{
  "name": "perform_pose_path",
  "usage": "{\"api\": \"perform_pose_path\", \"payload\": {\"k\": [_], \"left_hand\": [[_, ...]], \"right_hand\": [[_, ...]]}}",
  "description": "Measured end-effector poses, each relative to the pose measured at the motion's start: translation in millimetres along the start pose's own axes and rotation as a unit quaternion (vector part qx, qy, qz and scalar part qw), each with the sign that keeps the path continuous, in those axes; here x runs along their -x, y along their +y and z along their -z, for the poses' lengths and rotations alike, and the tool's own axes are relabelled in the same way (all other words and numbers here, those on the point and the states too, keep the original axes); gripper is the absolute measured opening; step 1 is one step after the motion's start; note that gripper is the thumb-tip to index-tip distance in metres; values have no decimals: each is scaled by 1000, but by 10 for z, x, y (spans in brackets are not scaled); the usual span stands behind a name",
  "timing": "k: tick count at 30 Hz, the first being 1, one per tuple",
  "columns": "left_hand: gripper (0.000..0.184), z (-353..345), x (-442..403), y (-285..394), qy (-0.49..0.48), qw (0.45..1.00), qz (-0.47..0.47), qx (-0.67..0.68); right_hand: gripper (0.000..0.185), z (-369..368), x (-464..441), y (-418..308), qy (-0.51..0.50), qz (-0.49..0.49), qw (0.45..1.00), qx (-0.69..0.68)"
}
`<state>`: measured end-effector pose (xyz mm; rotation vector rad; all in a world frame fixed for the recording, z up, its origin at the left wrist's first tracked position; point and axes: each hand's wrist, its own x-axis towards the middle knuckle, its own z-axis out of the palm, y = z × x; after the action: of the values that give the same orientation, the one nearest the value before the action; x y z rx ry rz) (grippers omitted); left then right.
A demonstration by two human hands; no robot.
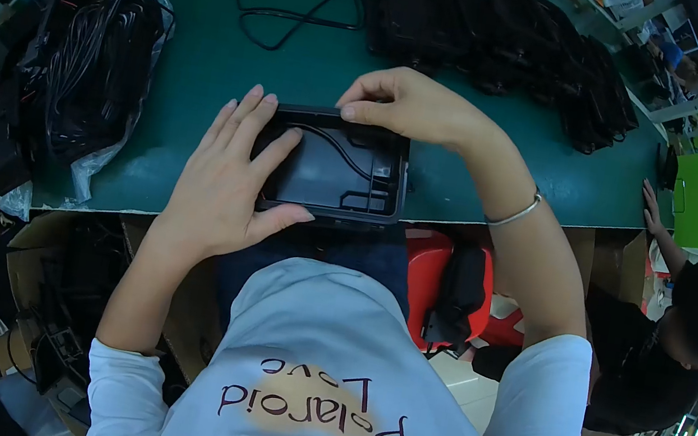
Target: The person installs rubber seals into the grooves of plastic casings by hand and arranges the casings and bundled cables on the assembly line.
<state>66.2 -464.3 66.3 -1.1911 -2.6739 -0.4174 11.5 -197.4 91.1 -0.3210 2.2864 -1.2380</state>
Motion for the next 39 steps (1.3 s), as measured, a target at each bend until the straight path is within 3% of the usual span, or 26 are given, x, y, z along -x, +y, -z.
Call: {"api": "perform_pose_path", "payload": {"k": [2,5,9,12,15,17,20,23,26,30,34,38,39], "left_hand": [[77,-8,-10,2,3,1000,1,5],[79,4,-2,8,-3,1000,8,27],[84,90,-27,-5,-55,998,-2,37],[79,201,-76,-69,-124,989,-15,74],[69,177,-141,-136,-100,988,-42,106],[60,186,-134,-183,-87,983,-53,150],[50,542,-85,-229,-74,984,-2,163],[47,883,-239,-423,20,978,103,179],[50,956,-876,-729,110,972,194,80],[40,509,-2190,-1473,148,966,208,-27],[52,-98,-3515,-1876,54,938,341,-27],[58,-611,-4447,-1643,-35,922,384,-31],[68,-744,-4689,-1641,-20,921,386,-37]], "right_hand": [[28,-22,81,149,7,12,999,-48],[29,-224,258,206,94,10,976,-198],[44,-386,489,311,120,57,970,-203],[46,-652,593,376,190,101,953,-215],[47,-659,598,477,217,146,945,-197],[45,-529,706,596,233,167,918,-275],[32,-392,988,760,394,133,881,-226],[20,-465,1073,925,476,123,869,-63],[20,-612,999,987,473,108,869,102],[26,-591,997,948,454,119,876,111],[23,-566,1023,930,448,115,882,88],[26,-547,1029,927,450,109,884,73],[27,-546,1028,927,452,108,882,76]]}}
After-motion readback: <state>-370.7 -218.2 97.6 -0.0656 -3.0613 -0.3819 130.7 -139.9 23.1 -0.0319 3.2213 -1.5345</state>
